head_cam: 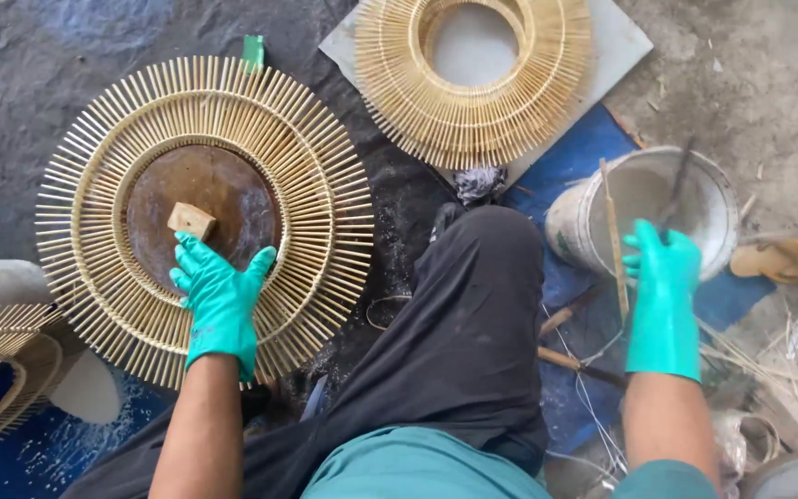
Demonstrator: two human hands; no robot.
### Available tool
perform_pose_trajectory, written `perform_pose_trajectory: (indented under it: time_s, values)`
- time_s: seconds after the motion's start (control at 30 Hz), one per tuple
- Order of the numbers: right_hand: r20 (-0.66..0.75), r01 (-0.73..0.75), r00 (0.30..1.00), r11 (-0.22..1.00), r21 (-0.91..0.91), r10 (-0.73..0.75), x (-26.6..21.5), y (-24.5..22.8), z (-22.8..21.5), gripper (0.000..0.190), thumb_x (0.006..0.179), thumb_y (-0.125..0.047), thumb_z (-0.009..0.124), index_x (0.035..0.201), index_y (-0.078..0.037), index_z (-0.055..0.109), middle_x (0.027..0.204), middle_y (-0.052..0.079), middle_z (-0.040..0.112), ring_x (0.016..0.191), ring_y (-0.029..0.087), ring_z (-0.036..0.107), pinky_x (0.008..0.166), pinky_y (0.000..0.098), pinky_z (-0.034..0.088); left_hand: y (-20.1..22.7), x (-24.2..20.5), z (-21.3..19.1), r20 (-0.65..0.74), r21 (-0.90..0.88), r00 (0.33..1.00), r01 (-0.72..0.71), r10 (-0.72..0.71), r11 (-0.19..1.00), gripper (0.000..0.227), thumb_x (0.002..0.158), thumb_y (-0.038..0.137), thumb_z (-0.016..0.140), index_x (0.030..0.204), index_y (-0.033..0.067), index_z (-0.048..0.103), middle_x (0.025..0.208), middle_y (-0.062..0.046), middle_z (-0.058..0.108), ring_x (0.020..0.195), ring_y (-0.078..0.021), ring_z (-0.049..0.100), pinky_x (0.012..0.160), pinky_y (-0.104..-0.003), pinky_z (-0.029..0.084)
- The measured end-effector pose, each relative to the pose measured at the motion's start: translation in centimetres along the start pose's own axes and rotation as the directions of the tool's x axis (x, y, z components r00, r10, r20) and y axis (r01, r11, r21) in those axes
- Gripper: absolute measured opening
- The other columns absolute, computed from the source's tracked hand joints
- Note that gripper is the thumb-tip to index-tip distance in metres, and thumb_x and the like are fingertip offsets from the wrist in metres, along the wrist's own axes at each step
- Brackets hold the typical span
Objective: Assembling and finishing a circular bamboo furniture piece or decorative frame using slats and a metal tool.
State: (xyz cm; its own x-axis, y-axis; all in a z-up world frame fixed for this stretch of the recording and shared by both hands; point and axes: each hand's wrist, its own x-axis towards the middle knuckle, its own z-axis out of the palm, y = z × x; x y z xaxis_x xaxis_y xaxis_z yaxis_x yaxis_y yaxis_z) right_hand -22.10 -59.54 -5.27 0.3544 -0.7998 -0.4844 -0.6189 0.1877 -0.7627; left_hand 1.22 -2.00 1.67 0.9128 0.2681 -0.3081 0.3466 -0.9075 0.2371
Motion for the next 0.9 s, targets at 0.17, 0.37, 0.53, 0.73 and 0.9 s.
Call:
perform_pose_trajectory:
  time_s: [0.17, 0.37, 0.53, 0.73, 0.9]
  values:
    - [0.074, 0.149, 0.988, 0.954, -0.26, -0.135, -0.3, 1.3, 1.1, 0.047, 0.092, -0.026, 0.077, 0.121, 0.009, 0.063, 0.084, 0.015, 0.067, 0.061, 0.024, 0.064, 0.051, 0.0395, 0.05, 0.0, 0.0, 1.0, -0.021, 0.033, 1.0, -0.015, 0.016, 0.999, 0.145, 0.069, 0.073, 0.081, 0.166, 0.0055, -0.003, 0.171, -0.027, 0.011, 0.152, -0.0582, 0.012, 0.113, -0.079, 0.018]
    - [0.141, 0.396, 0.918, 0.865, -0.306, -0.371, 4.7, 2.0, 1.3, 0.037, 0.094, -0.02, 0.082, 0.112, 0.007, 0.065, 0.084, 0.01, 0.067, 0.065, 0.02, 0.065, 0.052, 0.0381, 0.051, -5.3, 2.5, 4.2, -0.288, 0.06, 0.926, -0.238, 0.245, 0.969, 0.131, 0.075, 0.068, 0.081, 0.159, -0.0054, 0.013, 0.161, -0.037, 0.019, 0.147, -0.059, 0.016, 0.117, -0.07, 0.011]
    - [0.214, 0.594, 0.794, 0.801, -0.072, -0.569, 2.4, -9.5, 4.2, 0.028, 0.104, -0.014, 0.081, 0.108, 0.005, 0.061, 0.087, 0.006, 0.064, 0.061, 0.015, 0.059, 0.055, 0.035, 0.046, 1.7, -0.5, -3.7, -0.327, -0.093, 0.918, -0.267, 0.224, 0.959, 0.1, 0.081, 0.062, 0.078, 0.154, 0.0045, 0.041, 0.154, -0.026, 0.045, 0.143, -0.0484, 0.041, 0.119, -0.059, 0.033]
    - [0.611, 0.858, 0.301, 0.487, 0.161, -0.732, -20.8, -26.0, 13.4, 0.037, 0.096, -0.013, 0.076, 0.13, -0.001, 0.068, 0.115, 0.005, 0.074, 0.1, 0.01, 0.067, 0.087, 0.0267, 0.054, 9.9, -7.3, -11.7, -0.276, -0.835, 0.813, -0.467, 0.513, 0.291, 0.069, 0.093, 0.036, 0.076, 0.147, 0.0035, 0.049, 0.125, -0.016, 0.068, 0.117, -0.025, 0.066, 0.098, -0.037, 0.056]
    - [0.803, 0.888, 0.139, 0.431, 0.158, -0.58, -31.3, -26.8, 19.2, 0.036, 0.089, -0.015, 0.078, 0.124, -0.006, 0.073, 0.098, 0.007, 0.079, 0.087, 0.013, 0.069, 0.08, 0.0306, 0.056, 6.9, -8.3, -12.7, -0.114, -0.991, 0.901, -0.13, 0.419, 0.009, 0.044, 0.096, 0.028, 0.076, 0.125, -0.0037, 0.066, 0.098, -0.014, 0.076, 0.079, -0.0193, 0.073, 0.069, -0.033, 0.062]
